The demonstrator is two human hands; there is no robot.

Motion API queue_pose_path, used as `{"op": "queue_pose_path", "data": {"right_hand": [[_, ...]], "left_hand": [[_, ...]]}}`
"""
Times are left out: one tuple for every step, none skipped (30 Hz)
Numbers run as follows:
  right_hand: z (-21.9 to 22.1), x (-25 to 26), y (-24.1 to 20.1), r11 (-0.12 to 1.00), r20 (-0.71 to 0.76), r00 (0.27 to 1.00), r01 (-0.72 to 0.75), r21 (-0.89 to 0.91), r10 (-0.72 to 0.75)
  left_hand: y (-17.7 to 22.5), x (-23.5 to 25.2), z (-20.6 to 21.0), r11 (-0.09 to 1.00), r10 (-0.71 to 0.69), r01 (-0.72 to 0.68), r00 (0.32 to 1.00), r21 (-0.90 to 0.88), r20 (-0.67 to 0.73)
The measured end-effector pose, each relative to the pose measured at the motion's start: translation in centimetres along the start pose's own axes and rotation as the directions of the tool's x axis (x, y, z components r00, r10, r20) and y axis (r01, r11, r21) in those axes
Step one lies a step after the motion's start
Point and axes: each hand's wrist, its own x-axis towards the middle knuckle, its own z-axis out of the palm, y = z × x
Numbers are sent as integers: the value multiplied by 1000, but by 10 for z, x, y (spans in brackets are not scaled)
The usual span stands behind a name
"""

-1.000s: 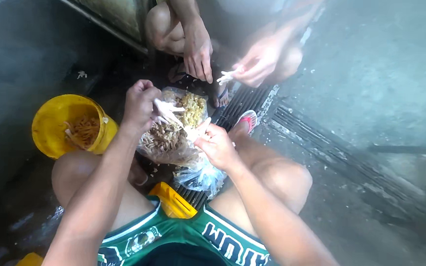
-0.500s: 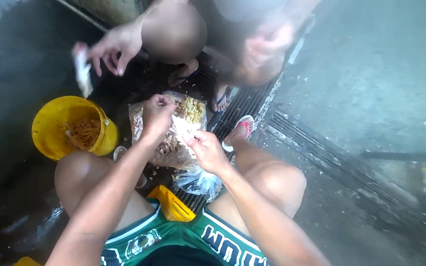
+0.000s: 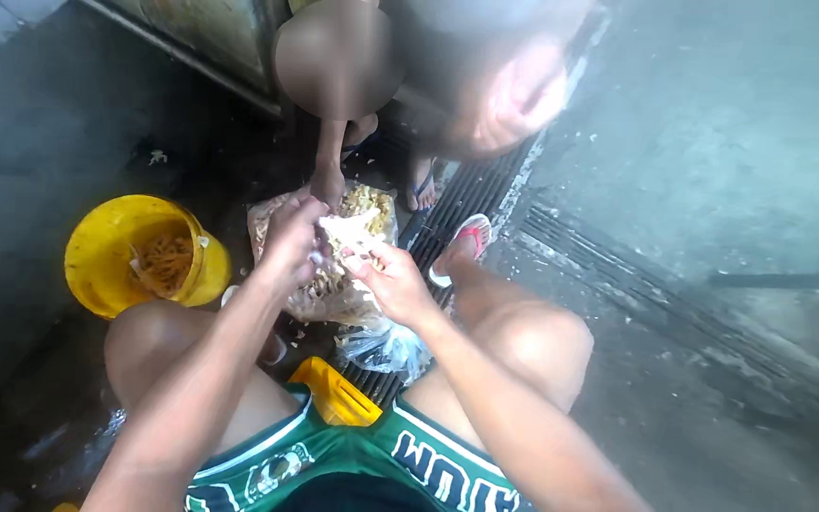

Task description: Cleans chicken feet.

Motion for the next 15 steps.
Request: {"op": "queue_pose_path", "data": {"right_hand": [[3, 0, 1, 999, -39, 999, 12, 45, -10], [4, 0, 3, 997, -77, 997, 30, 74, -24], [3, -1, 4, 996, -102, 995, 30, 81, -22], [2, -2, 5, 998, -109, 994, 12, 55, -6], [0, -3, 4, 1000, -102, 994, -21, 9, 22], [-1, -5, 3, 998, -93, 995, -46, -42, 42], [0, -7, 2, 995, -81, 996, -45, -85, 39], [2, -9, 2, 994, -69, 998, -17, -104, 10], [3, -11, 1, 994, -51, 998, 26, -103, -32], [3, -14, 1, 992, -44, 996, 79, -97, -84], [1, -18, 1, 988, -40, 991, 126, -92, -130], [-2, -22, 0, 983, -44, 986, 155, -95, -160], [-7, -24, -1, 981, -52, 984, 164, -101, -170], [-11, -24, -1, 982, -63, 985, 156, -104, -163], [-14, -22, 0, 986, -69, 988, 129, -104, -137]], "left_hand": [[-7, -3, 7, 999, -34, 33, 999, 42, 21], [-14, -5, 12, 995, -57, 55, 998, 85, 26], [-19, -5, 15, 993, -64, 60, 998, 103, 30], [-21, -2, 16, 993, -54, 51, 998, 108, 28], [-22, 1, 15, 994, -32, 30, 999, 109, 20], [-21, 3, 15, 994, 1, -1, 1000, 110, 3], [-18, 6, 14, 994, 40, -37, 999, 106, -26], [-15, 11, 12, 992, 76, -70, 996, 109, -54], [-12, 17, 9, 988, 110, -99, 990, 117, -90], [-8, 24, 2, 985, 135, -119, 982, 124, -131], [-2, 33, -9, 984, 154, -136, 973, 114, -173], [4, 41, -21, 984, 173, -157, 960, 87, -221], [11, 46, -31, 982, 187, -181, 948, 48, -256], [18, 46, -37, 979, 201, -205, 941, 13, -274], [23, 44, -39, 975, 212, -223, 937, -8, -278]]}}
